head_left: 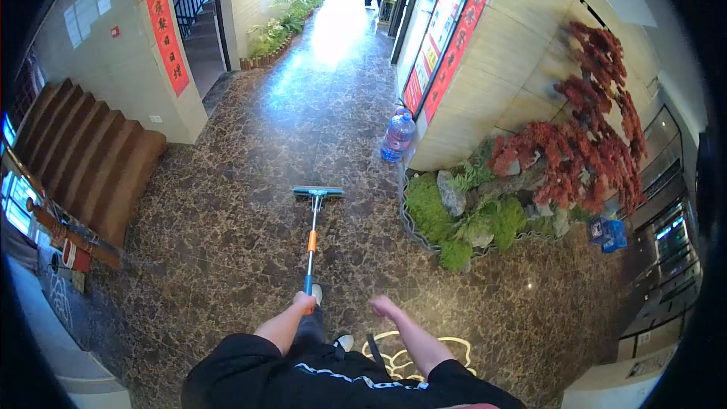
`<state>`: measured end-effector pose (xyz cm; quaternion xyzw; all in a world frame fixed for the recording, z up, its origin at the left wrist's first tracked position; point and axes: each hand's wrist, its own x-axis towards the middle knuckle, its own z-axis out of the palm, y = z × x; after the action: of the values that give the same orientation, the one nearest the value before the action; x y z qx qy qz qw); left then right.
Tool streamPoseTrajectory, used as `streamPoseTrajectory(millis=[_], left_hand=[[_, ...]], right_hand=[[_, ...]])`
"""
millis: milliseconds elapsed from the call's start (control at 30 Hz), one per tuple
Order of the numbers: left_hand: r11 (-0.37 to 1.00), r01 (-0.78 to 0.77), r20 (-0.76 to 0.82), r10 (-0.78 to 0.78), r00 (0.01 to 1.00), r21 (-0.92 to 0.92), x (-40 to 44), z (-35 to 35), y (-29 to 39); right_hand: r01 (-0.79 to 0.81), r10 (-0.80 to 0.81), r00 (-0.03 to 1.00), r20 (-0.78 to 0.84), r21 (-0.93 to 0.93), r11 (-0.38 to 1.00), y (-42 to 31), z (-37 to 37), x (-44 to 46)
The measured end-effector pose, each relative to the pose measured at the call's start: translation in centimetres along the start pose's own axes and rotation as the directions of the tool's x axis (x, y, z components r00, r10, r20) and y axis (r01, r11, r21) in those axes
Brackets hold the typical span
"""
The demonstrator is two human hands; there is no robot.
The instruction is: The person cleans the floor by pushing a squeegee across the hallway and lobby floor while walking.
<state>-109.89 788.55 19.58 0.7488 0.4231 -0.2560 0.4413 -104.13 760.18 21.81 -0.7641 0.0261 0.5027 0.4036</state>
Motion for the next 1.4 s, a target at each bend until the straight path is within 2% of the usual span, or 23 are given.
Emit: streamPoseTrajectory(millis=[33,67,133,233,333,400,433,533,633,667,700,767,800,900,1033,1067,1167,1233,1267,1300,1333,1367,1400], left_hand=[[0.999,-0.006,-0.007,0.006,1.0,-0.035,0.2,0.9,-1.6],[0.992,-0.043,-0.089,0.053,0.995,0.116,-0.4,1.3,-2.9],[0.989,0.028,0.009,-0.029,1.0,0.147,-0.8,1.8,-6.0],[0.983,0.063,0.049,-0.072,0.996,0.173,-3.3,2.1,-9.7],[0.977,0.019,0.024,-0.025,0.999,0.211,-3.8,2.8,-12.7],[0.983,0.032,0.069,-0.045,0.997,0.179,-6.3,1.6,-10.9],[0.982,0.074,0.074,-0.088,0.993,0.171,-5.1,1.9,-11.3],[0.964,0.17,0.114,-0.196,0.974,0.204,-3.0,1.9,-10.3],[0.975,0.012,0.036,-0.02,0.999,0.221,-9.9,-1.5,-5.6],[0.963,0.045,-0.04,-0.036,0.999,0.266,-5.0,1.0,-8.9],[0.962,0.074,0.049,-0.09,0.995,0.264,-5.8,-0.1,-7.4],[0.962,-0.007,-0.019,0.012,1.0,0.274,-3.1,0.5,-7.9],[0.969,-0.021,0.0,0.021,1.0,0.248,-3.2,-0.2,-7.5],[0.862,-0.327,0.217,0.26,0.941,0.388,-9.2,-9.4,-1.3],[0.944,-0.031,0.05,0.016,0.999,0.329,1.8,-8.5,-4.6],[0.964,-0.058,-0.004,0.061,0.998,0.261,3.9,-8.9,-5.2],[0.99,-0.094,-0.032,0.098,0.995,0.104,7.9,-11.7,-5.5],[0.99,-0.112,-0.006,0.113,0.994,0.087,7.4,-15.0,-3.8],[0.989,-0.098,0.033,0.095,0.995,0.107,5.4,-16.9,-2.4],[0.969,-0.157,-0.031,0.166,0.986,0.192,7.8,-15.2,-4.0],[0.981,-0.075,0.004,0.075,0.997,0.181,7.6,-16.0,-3.3],[0.965,-0.01,-0.025,0.017,1.0,0.263,9.6,-14.7,-4.3],[0.953,0.001,0.005,-0.003,1.0,0.303,10.9,-14.2,-5.1]], right_hand=[[0.1,-0.105,0.994,0.007,0.245,0.964,-3.3,0.6,-1.3],[0.18,-0.215,0.976,0.043,0.401,0.898,-4.6,1.8,-1.4],[0.226,-0.329,0.936,0.123,0.504,0.834,-6.2,5.2,-1.5],[0.365,-0.423,0.892,0.16,0.299,0.882,-5.9,8.9,-4.5],[0.276,-0.318,0.928,0.195,0.213,0.937,3.5,11.5,-2.0],[0.275,-0.271,0.961,-0.057,0.066,0.959,13.0,12.1,-1.9],[-0.031,0.03,0.999,-0.043,-0.015,0.999,19.9,11.9,-0.5],[-0.229,0.273,0.958,-0.092,0.33,0.916,29.0,11.1,-9.9],[0.096,0.031,0.987,-0.159,0.726,0.681,36.1,10.5,-17.1],[0.011,0.122,0.985,-0.121,0.752,0.659,36.2,9.4,-18.1],[-0.12,0.253,0.965,-0.074,0.732,0.67,34.6,8.3,-17.4],[-0.295,0.422,0.907,-0.017,0.689,0.662,29.5,6.5,-15.2],[-0.334,0.447,0.895,-0.005,0.657,0.676,26.7,6.0,-13.7],[-0.377,0.445,0.895,0.014,0.558,0.739,18.4,5.3,-8.2],[-0.385,0.395,0.917,0.055,0.385,0.839,8.4,5.6,-0.9],[-0.389,0.386,0.92,0.077,0.32,0.864,5.9,5.8,1.0],[-0.35,0.367,0.91,0.191,-0.118,0.929,-1.6,6.0,6.1],[-0.024,0.219,0.926,0.306,-0.533,0.846,-10.6,6.0,10.4],[0.089,0.088,0.948,0.307,-0.517,0.851,-16.6,6.2,11.7],[0.139,-0.088,0.975,0.205,-0.249,0.959,-22.5,6.0,12.1],[0.259,-0.26,0.961,0.093,0.018,0.966,-28.3,5.7,12.6],[0.446,-0.463,0.886,0.007,0.261,0.856,-33.3,4.9,12.0],[0.454,-0.456,0.886,-0.09,0.377,0.807,-37.1,4.9,11.3]])
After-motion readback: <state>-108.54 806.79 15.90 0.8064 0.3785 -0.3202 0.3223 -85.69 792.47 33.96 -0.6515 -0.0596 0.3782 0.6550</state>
